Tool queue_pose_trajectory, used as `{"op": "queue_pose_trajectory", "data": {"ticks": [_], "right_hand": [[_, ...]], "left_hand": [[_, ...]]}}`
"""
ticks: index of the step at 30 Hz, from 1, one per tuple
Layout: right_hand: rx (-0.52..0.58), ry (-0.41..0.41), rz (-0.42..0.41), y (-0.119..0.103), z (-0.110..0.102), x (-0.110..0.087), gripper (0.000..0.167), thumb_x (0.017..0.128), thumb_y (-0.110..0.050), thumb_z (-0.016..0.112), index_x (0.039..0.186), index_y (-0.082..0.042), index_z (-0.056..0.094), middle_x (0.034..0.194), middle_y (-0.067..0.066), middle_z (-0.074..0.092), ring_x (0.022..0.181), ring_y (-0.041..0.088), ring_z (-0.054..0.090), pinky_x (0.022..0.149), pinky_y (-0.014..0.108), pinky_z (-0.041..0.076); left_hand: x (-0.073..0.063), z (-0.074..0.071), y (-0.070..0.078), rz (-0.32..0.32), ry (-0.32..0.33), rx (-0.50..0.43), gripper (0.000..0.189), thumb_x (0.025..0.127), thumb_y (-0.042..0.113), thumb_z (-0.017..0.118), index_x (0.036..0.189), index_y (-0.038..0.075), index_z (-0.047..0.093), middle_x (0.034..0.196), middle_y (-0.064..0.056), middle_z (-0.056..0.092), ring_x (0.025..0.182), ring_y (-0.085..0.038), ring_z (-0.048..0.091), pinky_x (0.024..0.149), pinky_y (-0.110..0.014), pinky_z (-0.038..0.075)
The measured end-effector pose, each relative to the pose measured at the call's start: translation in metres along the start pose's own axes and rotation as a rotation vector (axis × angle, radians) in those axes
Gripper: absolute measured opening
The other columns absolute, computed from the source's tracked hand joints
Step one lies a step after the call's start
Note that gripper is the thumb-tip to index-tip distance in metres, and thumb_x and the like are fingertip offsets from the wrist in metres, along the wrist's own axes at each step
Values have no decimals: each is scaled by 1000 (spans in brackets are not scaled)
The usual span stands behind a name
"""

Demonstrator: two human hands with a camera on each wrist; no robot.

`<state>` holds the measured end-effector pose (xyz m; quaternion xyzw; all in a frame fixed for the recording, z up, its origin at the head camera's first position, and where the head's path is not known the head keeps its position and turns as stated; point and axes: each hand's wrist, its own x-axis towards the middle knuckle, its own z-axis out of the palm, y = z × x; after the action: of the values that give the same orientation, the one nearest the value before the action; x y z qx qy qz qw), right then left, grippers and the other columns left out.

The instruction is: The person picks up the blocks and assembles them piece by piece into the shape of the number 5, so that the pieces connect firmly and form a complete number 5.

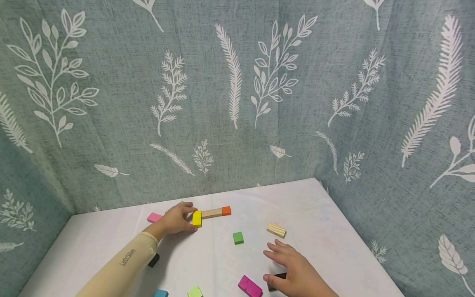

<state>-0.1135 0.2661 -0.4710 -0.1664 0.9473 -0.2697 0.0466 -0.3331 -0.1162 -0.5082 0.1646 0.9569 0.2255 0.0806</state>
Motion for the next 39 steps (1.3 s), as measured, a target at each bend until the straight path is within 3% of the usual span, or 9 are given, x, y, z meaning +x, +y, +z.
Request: {"op": "queue_pose_trajectory", "data": {"ticks": [14,18,22,26,29,31,33,36,39], "right_hand": [[-18,-8,-16,-3,-1,4,71,87,-68,63,142,-23,60,151,-3,54,141,29,48,106,58,47],[-81,24,-85,-13,-3,15,69,89,-69,60,140,-23,62,148,-3,57,141,28,49,106,57,47],[-136,19,-162,-30,-8,38,64,91,-64,62,139,-21,63,148,-1,57,142,28,47,109,58,44],[-167,-22,-197,-46,-9,56,59,92,-56,67,139,-21,63,150,1,55,145,28,44,115,58,38],[-153,-46,-220,-53,-4,65,56,91,-51,70,138,-22,63,150,2,55,146,28,44,116,58,36],[-141,-55,-226,-54,0,66,55,91,-51,70,138,-23,63,150,2,55,145,28,44,116,58,37],[-124,-70,-217,-53,3,64,56,91,-51,70,139,-23,63,150,2,55,145,28,44,115,59,37],[-113,-87,-197,-51,6,61,58,90,-51,70,141,-23,61,151,2,54,146,29,43,115,59,37],[-125,-85,-176,-46,7,56,59,91,-52,69,140,-22,62,151,3,54,146,29,43,115,58,38]], "left_hand": [[0,-2,3,-1,-33,-28,80,66,34,95,136,12,65,153,-15,48,149,-42,33,120,-59,29],[0,-2,3,-6,-25,-52,85,65,33,96,139,10,61,154,-16,47,149,-43,31,121,-58,29],[-3,-4,3,-6,-1,-70,89,65,35,96,142,10,59,155,-16,46,148,-42,33,121,-59,28],[-10,-16,5,42,44,-140,81,74,35,90,143,9,58,156,-16,44,142,-41,43,116,-59,36],[-16,-32,-5,60,115,-175,67,86,33,81,143,7,57,158,-16,41,140,-44,46,112,-59,41],[-17,-42,-14,49,160,-140,59,91,31,75,142,7,58,158,-16,41,141,-45,44,111,-61,41],[-16,-51,-21,20,177,-30,55,93,32,73,140,8,60,158,-18,41,141,-48,42,110,-64,40],[-17,-59,-32,-31,143,119,53,89,33,76,133,6,65,158,-20,39,142,-49,39,109,-66,39],[-21,-61,-43,-42,109,213,53,84,35,80,126,4,70,158,-21,39,142,-48,40,107,-65,42]]}}
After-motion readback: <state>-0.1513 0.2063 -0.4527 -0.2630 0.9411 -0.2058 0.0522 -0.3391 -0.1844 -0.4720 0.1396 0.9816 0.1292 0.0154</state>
